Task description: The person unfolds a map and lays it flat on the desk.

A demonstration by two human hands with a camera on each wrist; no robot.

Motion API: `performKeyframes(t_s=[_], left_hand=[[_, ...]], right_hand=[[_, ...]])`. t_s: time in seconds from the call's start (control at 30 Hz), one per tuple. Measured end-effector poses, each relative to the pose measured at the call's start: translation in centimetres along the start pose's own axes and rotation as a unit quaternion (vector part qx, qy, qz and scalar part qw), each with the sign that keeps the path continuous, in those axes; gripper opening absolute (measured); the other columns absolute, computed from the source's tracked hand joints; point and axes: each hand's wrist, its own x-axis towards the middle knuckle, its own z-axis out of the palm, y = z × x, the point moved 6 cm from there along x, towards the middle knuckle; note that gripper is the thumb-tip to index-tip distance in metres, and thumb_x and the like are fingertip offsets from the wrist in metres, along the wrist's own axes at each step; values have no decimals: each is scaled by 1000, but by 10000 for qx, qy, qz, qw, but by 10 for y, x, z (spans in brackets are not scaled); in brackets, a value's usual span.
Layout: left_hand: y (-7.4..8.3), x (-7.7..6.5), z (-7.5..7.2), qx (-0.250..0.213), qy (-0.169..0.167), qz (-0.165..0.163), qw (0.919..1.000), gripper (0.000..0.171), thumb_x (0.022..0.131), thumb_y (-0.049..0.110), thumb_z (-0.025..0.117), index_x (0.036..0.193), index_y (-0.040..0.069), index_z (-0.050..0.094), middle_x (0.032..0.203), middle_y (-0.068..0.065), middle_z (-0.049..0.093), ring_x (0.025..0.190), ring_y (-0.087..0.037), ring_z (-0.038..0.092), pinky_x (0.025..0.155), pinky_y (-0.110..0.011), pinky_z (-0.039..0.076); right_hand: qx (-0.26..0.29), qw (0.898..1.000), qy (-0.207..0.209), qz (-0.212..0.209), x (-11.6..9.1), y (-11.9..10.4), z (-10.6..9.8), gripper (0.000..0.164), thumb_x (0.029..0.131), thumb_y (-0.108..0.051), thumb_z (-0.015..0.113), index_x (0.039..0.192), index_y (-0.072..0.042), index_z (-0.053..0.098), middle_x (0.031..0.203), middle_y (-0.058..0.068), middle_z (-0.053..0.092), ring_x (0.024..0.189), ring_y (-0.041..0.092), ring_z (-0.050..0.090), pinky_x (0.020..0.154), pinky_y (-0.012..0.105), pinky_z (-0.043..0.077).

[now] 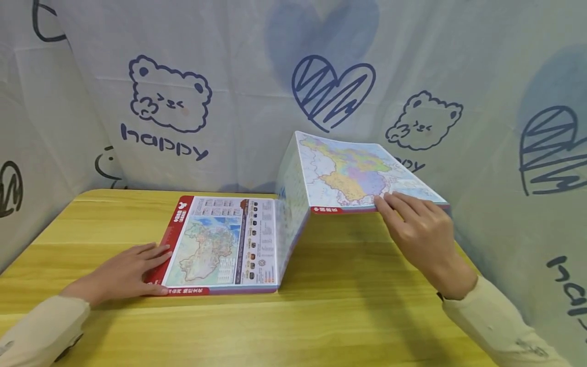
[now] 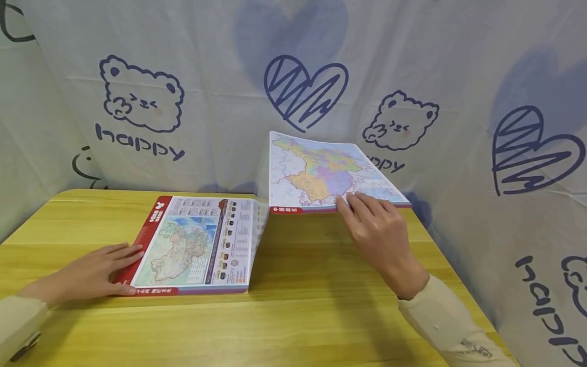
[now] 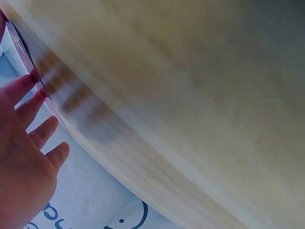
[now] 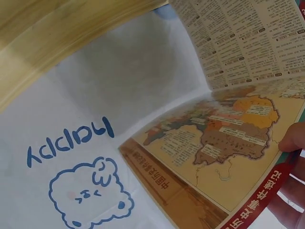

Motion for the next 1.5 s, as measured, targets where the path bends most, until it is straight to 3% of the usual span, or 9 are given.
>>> performKeyframes(t_s=[0.33,0.63,1.1,1.3,1.5], left_hand=[[-14,-3,-2,-204,-70,-223,9995,92,74,67,67,136,1,54,143,-21,45,127,-48,37,95,-64,38],[-29,-5,-2,-462,-180,-349,9982,92,74,63,70,137,-1,51,144,-24,42,126,-50,35,93,-67,38],[-54,-14,1,-971,-458,-620,9923,90,73,49,76,139,-5,46,145,-29,37,125,-55,28,91,-72,34],[-57,-15,0,-809,-511,-810,9921,91,79,53,70,139,-9,42,144,-33,34,128,-56,28,97,-72,27],[-58,-15,-1,-421,-485,-813,9946,91,81,55,67,137,-12,43,141,-35,36,128,-56,29,100,-70,25]], right_hand=[[2,9997,-204,114,-8,4,2,37,105,-18,40,105,2,71,93,20,71,77,37,68,54,48,54],[78,9999,-15,119,-21,10,4,38,105,-17,38,102,2,71,91,20,71,74,38,67,48,49,51],[86,9987,-465,204,-41,18,10,43,106,-20,34,104,2,71,93,21,71,75,39,68,47,46,52],[-36,9977,-644,222,-50,20,15,45,107,-21,32,104,1,71,94,20,71,76,37,69,50,45,53],[91,9985,-508,204,-61,22,20,43,107,-17,34,101,2,72,92,20,71,74,38,68,48,46,52]])
